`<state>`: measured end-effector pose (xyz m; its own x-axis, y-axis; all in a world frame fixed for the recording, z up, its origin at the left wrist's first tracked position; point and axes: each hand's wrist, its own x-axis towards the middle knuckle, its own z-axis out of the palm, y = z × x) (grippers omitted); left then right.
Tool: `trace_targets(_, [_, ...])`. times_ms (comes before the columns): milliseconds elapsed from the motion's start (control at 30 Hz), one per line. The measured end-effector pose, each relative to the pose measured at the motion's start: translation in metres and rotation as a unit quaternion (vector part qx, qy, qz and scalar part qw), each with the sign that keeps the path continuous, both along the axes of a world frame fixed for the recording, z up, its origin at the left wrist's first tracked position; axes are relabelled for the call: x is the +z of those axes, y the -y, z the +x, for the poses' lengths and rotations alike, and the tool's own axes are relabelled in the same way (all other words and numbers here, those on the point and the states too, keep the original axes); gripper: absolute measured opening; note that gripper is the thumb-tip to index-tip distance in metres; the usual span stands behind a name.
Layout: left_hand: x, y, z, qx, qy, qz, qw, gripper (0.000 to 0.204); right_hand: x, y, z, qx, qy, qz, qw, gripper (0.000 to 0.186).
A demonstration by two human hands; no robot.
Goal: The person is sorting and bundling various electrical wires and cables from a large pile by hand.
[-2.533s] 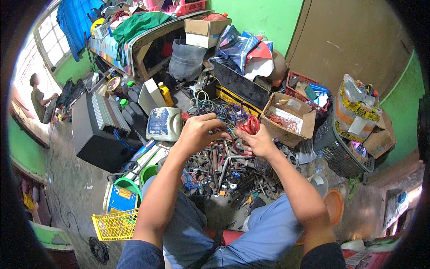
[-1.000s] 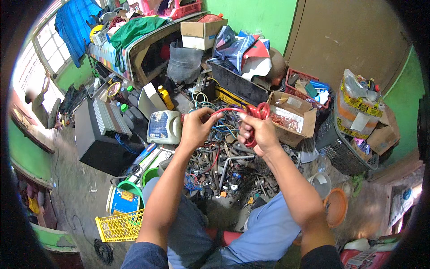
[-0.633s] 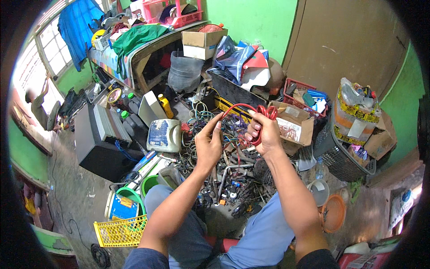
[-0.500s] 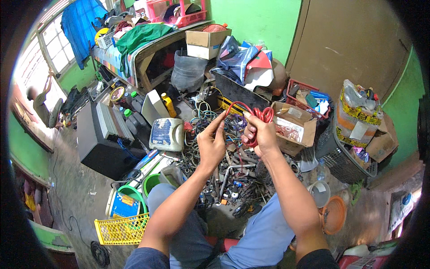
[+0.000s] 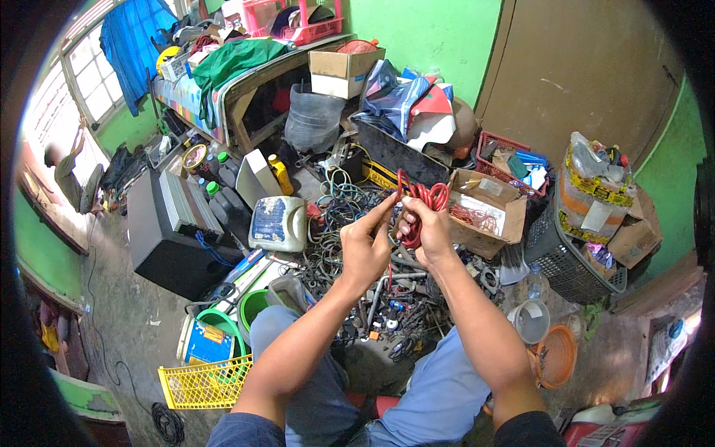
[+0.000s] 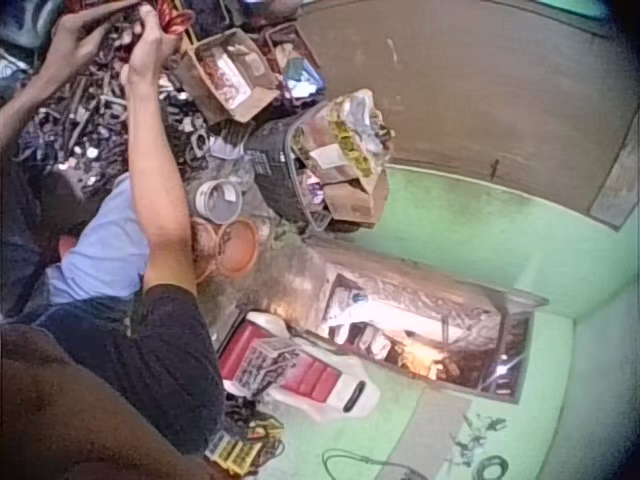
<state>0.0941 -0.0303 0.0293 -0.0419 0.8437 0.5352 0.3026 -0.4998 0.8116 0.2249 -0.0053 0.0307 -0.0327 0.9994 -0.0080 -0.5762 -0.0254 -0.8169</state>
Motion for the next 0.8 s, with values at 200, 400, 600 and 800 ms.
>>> trace_targets(200, [-0.002,0.0,-0.002,-0.004,-0.007,0.022,1.0,0.039,-0.003,-0.001,-0.004,-0.002,0.012,0.014,1.0,0.009])
trace_targets(400, [-0.006,0.0,-0.001,-0.014,-0.023,0.067,0.997,0.044,-0.02,-0.01,-0.005,-0.004,-0.049,0.021,0.999,0.013])
trace_targets(600, [-0.009,-0.005,-0.003,0.024,-0.027,0.041,0.999,0.045,-0.027,-0.013,-0.005,0.004,-0.086,0.025,0.996,0.01])
trace_targets(800, [-0.03,-0.01,-0.008,0.033,-0.062,0.056,0.996,0.049,-0.01,-0.008,-0.012,-0.015,0.017,0.088,0.996,0.009])
